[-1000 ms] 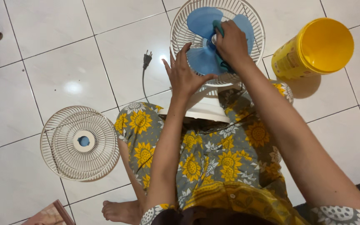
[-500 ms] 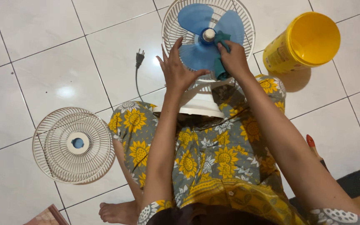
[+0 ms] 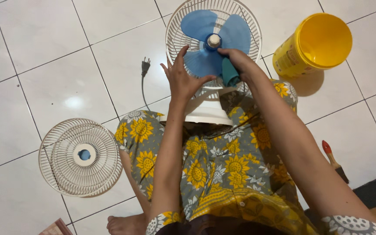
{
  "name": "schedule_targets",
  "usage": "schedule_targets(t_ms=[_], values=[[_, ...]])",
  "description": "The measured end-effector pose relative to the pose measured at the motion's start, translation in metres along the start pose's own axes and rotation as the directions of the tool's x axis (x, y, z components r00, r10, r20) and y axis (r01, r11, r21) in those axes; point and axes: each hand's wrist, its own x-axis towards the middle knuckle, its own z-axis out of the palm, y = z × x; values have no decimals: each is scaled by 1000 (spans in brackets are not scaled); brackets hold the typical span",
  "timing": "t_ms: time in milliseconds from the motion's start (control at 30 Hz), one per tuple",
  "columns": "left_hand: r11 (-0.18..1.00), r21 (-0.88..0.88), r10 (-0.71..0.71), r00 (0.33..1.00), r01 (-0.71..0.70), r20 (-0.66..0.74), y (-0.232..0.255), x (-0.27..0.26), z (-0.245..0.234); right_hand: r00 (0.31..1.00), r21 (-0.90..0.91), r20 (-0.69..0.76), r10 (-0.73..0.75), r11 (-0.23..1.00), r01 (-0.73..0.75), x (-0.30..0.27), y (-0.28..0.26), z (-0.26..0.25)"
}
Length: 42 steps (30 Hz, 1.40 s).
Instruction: The person sits on the floor and wipes the blades and cage of a small electric fan using a green cloth. The person rotates the fan head to reach different areas and continues wiping until the end of the clip.
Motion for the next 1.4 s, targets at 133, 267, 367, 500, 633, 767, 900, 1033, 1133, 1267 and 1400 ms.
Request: schedule_targets(t_ms=[133,267,367,500,633,767,900,1033,1133,1267,1400], values=[[1000,0,-23,1000,23,13,2,2,-3,992,135,107,62,988,-77,10,2,-6],[999,34,-29,999,29,-25,5,-3,-3,995,318,90,39,946,-66,20,13,-4],[998,53,-22,1000,23,-17,5,-1,-2,996,401,20,-85,913,70,20,22,2],[996,82,22,999,-19,-40,5,-3,-1,957,297,-147,-249,912,282,10,32,4],[995,96,25,999,-22,-32,6,-4,-3,910,156,-284,-303,922,355,-4,27,11],[996,92,20,1000,-18,-23,5,-4,-1,991,241,-31,-129,961,133,-16,-1,5],[994,108,2,1000,-1,-6,5,-5,0,1000,-147,-11,3,989,-5,-31,-21,3],[971,237,42,997,-27,-59,9,-8,-4,987,-666,-126,-98,746,-11,-45,-38,-10],[949,306,101,993,-78,-59,18,-15,-6,900,-767,-199,-389,633,103,-73,-51,-44],[915,364,200,979,-173,-37,48,-24,2,725,-800,-191,-662,533,276,-107,-56,-69],[937,341,-1,978,-71,208,69,-19,-10,558,-812,-127,-820,410,417,-123,-53,-73]])
